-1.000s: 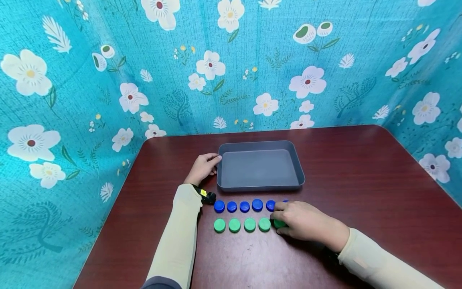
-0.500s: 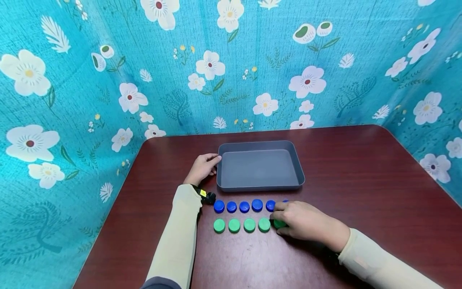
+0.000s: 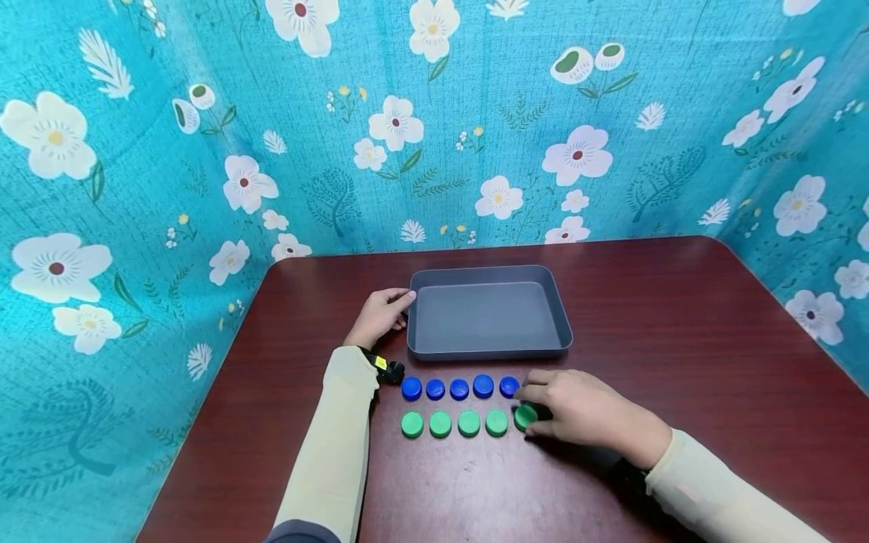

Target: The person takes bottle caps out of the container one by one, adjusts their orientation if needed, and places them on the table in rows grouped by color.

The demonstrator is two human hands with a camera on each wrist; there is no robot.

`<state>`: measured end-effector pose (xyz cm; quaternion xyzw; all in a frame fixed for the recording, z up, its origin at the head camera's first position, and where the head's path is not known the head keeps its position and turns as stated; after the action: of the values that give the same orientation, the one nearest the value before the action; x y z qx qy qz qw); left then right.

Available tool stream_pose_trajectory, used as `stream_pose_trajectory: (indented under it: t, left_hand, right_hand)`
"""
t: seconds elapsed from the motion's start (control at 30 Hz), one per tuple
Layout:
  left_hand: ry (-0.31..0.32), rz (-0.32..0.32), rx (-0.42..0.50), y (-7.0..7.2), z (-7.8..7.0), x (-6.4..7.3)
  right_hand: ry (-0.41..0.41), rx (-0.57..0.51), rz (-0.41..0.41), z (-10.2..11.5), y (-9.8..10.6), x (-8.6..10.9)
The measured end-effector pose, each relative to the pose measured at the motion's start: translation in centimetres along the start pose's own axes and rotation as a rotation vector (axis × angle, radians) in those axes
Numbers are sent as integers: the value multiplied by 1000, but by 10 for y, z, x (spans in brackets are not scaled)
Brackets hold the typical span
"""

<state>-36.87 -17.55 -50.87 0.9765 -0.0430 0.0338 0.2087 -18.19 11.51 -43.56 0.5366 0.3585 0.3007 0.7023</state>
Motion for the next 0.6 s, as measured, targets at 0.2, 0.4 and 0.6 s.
stream_pose_trajectory:
  t: [0.2,0.4,0.6]
  left_hand:
    - [-3,11,-3,-1,-1,-1]
    - [13,7,27,5,0,1]
    - [-25,-26,6,19,-5,2]
  right_hand:
    - [-90,-14,-30,-14,7,6]
    - [-209,-41,-127,-34,22,10]
    - [-336,-34,-258,-55,29,7]
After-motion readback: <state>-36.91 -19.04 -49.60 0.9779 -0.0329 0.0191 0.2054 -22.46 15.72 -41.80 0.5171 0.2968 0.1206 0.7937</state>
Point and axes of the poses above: each hand's wrist, its own x-axis away from the middle knuckle, its own y-axis out of the back of the hand, z = x × y, the point moved 7 cm from there along -x, towards the middle knuckle
